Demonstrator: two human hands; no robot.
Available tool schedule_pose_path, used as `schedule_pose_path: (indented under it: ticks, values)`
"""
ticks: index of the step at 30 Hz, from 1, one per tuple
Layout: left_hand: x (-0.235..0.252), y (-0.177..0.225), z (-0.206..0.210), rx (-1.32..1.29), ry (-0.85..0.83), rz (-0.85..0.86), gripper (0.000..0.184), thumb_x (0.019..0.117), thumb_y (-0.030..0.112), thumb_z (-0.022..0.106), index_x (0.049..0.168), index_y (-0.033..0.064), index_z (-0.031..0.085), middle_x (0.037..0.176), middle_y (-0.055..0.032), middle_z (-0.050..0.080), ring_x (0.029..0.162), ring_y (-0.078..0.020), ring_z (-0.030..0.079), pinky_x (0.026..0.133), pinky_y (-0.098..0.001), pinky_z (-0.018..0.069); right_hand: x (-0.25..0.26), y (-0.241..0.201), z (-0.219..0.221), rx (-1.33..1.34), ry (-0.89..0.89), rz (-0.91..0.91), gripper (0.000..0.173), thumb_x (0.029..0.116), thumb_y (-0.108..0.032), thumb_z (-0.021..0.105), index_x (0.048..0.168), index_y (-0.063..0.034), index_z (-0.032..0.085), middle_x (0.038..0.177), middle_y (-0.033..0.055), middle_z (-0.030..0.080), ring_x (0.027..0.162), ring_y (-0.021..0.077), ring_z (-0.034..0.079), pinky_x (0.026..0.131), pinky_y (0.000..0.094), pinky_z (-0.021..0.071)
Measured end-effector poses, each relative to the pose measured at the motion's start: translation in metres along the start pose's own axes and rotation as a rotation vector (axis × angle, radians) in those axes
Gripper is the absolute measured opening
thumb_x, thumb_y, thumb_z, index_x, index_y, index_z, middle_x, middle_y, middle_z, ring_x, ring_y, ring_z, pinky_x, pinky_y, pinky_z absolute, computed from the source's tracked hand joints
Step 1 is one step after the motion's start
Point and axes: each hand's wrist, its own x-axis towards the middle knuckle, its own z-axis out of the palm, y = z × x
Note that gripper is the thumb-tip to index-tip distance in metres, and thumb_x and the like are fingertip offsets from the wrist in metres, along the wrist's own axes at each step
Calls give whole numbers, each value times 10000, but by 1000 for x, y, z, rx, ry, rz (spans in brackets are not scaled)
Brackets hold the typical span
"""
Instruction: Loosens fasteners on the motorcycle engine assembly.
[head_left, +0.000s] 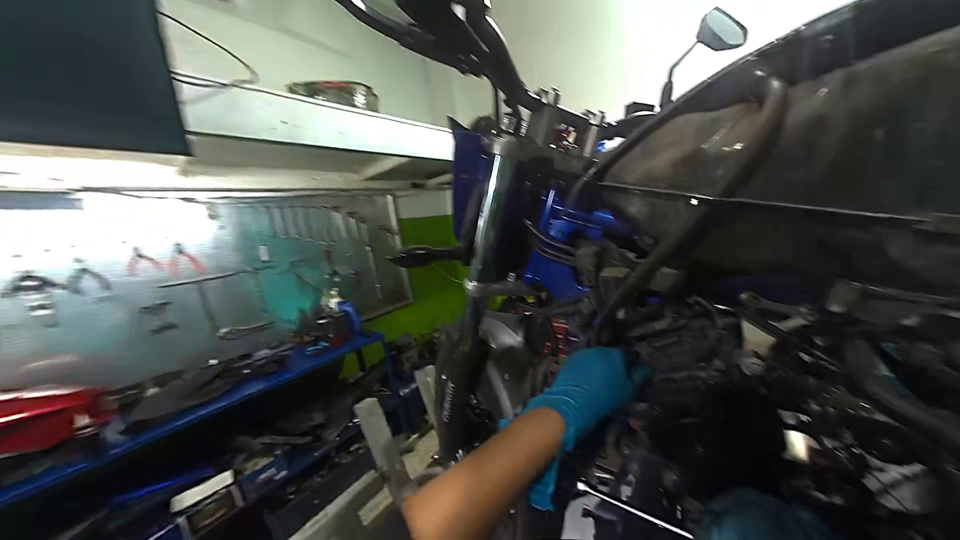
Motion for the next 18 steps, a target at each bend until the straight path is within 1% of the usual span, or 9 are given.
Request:
schedule_pose_path:
  ticks: [2,3,5,8,10,12,14,16,18]
  values:
    - [-2,4,-1,22,-55,-13,508,1068,458,468,1352,60,603,1280,-209,661,1229,-389,622,1021,-625,474,2,-2,0,-13,3,-18,151,983,-173,649,946,-52,729,946,149,749,930,291,722,820,460,565]
    - [-2,6,0,38,-61,-3,474,1065,422,480,1345,60,605,1269,-208,663,1219,-391,626,1010,-627,478,2,-4,-1,-21,8,-10,138,975,-174,663,940,-60,732,941,138,752,934,279,722,823,442,560]
    - [2,2,0,73,-62,32,437,1083,388,459,1282,45,643,1219,-218,674,1183,-399,636,994,-628,481,3,-8,-2,-45,21,7,130,960,-178,676,918,-71,737,928,127,756,918,268,723,801,425,558]
    - [10,-10,1,77,-42,25,550,1106,466,387,1178,10,686,1150,-232,689,1139,-404,651,981,-622,486,4,-10,-2,-48,22,6,133,964,-174,661,907,-77,732,915,118,754,898,253,722,778,409,551]
    - [12,-12,4,71,-45,12,542,1096,489,392,1255,47,662,1180,-211,689,1149,-389,654,982,-624,491,4,-10,-1,-47,17,6,134,968,-170,647,905,-81,726,912,115,750,896,248,718,779,404,546]
    - [10,-10,4,47,-66,13,479,1078,438,443,1333,72,615,1220,-198,675,1163,-382,645,983,-624,490,5,-11,-1,-51,19,11,138,968,-171,645,903,-81,727,912,114,753,897,249,722,778,406,549]
    - [10,-9,5,30,-51,20,439,1076,404,458,1266,59,652,1171,-197,684,1133,-378,651,968,-616,493,5,-11,0,-48,26,5,144,968,-173,647,894,-78,726,901,118,751,887,250,719,767,402,544]
    - [10,-12,4,18,-9,13,526,1096,470,418,1142,30,702,1084,-207,699,1082,-383,665,951,-606,497,6,-11,0,-40,31,3,140,965,-167,650,890,-77,726,895,120,749,890,250,720,767,400,545]
    - [11,-14,3,23,9,-18,584,1076,544,429,1146,37,712,1085,-206,709,1090,-386,670,960,-608,499,6,-12,0,-39,24,2,139,965,-165,646,895,-75,726,899,122,748,897,252,719,770,403,542]
